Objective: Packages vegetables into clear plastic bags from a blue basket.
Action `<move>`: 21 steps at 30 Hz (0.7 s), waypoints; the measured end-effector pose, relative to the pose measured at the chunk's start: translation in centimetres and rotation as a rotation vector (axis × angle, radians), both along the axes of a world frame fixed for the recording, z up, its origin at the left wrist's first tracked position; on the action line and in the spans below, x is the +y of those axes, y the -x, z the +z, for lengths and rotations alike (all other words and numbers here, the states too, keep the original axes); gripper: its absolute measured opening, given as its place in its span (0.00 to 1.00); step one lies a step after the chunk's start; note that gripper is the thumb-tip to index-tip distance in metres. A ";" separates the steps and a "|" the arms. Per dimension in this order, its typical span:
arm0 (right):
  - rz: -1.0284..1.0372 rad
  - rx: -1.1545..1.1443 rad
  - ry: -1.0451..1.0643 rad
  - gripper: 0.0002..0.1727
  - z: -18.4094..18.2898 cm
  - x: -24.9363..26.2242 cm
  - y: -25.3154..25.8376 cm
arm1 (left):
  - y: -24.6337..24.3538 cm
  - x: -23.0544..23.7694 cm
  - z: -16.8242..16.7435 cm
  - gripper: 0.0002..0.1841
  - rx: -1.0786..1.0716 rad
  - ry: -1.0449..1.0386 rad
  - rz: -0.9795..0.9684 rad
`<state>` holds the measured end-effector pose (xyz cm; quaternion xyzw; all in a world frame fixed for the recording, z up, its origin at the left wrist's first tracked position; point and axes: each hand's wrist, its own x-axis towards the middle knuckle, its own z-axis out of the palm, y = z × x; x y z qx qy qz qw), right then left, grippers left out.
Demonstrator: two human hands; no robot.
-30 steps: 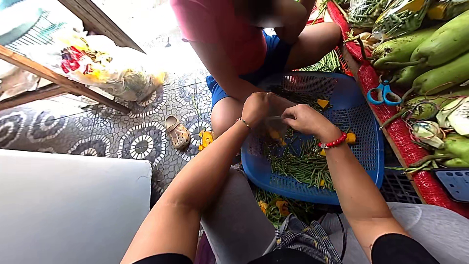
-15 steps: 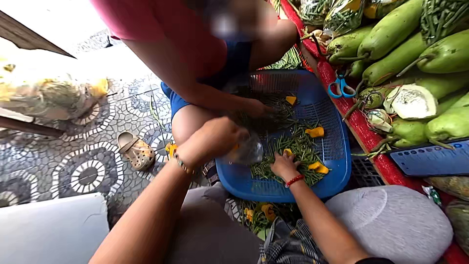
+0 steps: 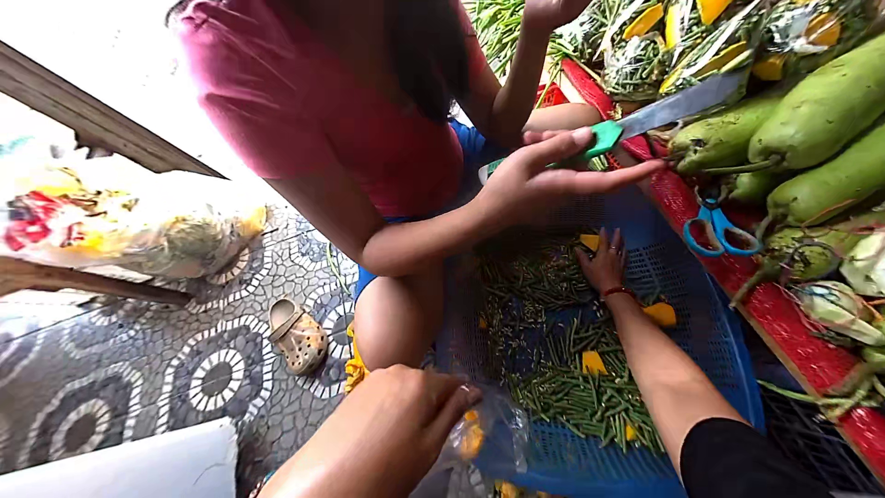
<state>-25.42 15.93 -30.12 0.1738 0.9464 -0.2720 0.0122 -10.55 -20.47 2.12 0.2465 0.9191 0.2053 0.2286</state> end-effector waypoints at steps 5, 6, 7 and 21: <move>0.063 0.097 0.112 0.45 -0.5 -4.5 3.7 | 0.1 0.2 -0.2 0.22 0.050 -0.158 -0.098; 0.092 0.120 0.140 0.44 -0.4 -5.6 4.2 | 0.2 0.5 -0.1 0.21 0.050 -0.167 -0.121; 0.137 0.133 0.177 0.43 -0.3 -6.7 4.5 | 0.2 0.7 -0.1 0.21 0.043 -0.169 -0.135; 0.762 0.145 0.431 0.22 5.0 -10.5 0.8 | -0.2 0.9 0.2 0.20 0.017 -0.157 -0.193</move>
